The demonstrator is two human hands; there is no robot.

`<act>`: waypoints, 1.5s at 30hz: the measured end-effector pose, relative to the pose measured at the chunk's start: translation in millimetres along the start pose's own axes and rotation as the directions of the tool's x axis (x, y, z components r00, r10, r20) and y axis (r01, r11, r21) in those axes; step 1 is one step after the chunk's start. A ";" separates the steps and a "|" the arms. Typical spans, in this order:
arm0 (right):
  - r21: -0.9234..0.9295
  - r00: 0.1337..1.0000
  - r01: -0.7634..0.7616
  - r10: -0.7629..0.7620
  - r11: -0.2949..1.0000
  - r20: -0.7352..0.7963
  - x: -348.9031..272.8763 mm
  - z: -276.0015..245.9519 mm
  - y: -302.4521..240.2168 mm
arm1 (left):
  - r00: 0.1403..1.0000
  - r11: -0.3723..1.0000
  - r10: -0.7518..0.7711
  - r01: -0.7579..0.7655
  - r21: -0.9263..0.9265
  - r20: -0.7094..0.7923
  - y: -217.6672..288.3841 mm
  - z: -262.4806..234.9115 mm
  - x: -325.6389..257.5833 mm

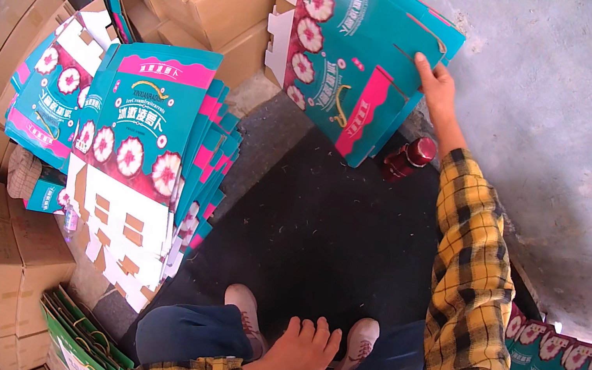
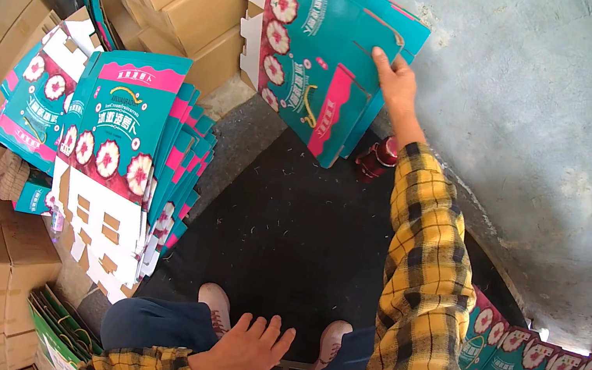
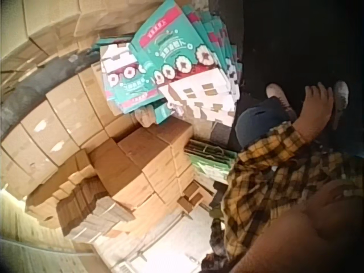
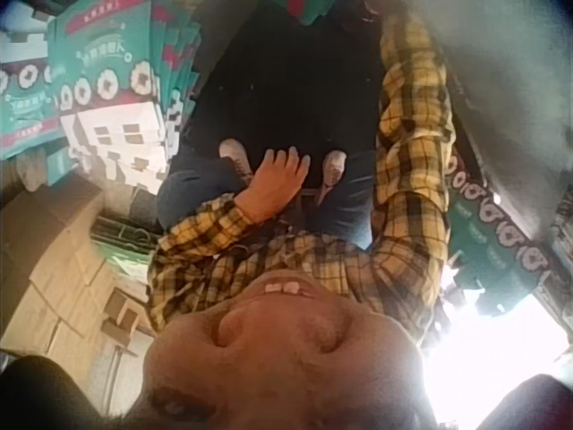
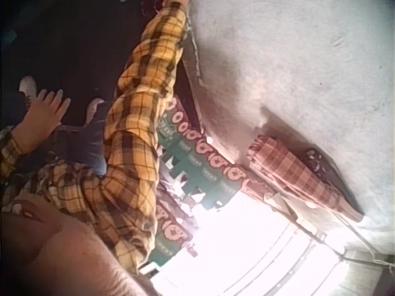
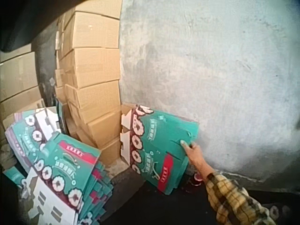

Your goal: Folding and assembling cardboard fruit boxes.

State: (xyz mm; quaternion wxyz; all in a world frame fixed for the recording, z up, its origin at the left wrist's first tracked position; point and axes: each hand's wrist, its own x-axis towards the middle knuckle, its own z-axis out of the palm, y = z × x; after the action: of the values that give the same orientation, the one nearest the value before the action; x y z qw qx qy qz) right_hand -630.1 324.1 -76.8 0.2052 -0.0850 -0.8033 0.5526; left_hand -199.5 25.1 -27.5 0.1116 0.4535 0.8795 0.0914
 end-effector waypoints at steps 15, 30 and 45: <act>-0.032 0.929 0.257 -0.256 0.966 -0.267 -137.8 -119.4 -150.5 | 0.973 0.993 -0.120 0.121 -0.012 -0.196 9.7 -8.3 -2.6; 0.589 0.992 0.108 -0.049 0.801 -0.115 -240.0 -310.1 -178.4 | 0.654 0.147 -0.705 -0.244 -0.959 -0.274 -124.1 -107.2 -97.5; -0.174 0.800 0.394 -0.244 0.902 0.548 -344.3 -108.9 -161.9 | 0.683 -0.217 -0.730 -0.176 -0.960 0.040 -81.3 -72.1 -124.4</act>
State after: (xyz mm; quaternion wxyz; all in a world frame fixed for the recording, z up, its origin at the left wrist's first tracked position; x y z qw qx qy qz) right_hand -259.1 231.2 24.7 0.0603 0.1753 -0.9006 0.3931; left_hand -212.6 -127.5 34.4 0.1486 -0.0865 0.5615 0.8094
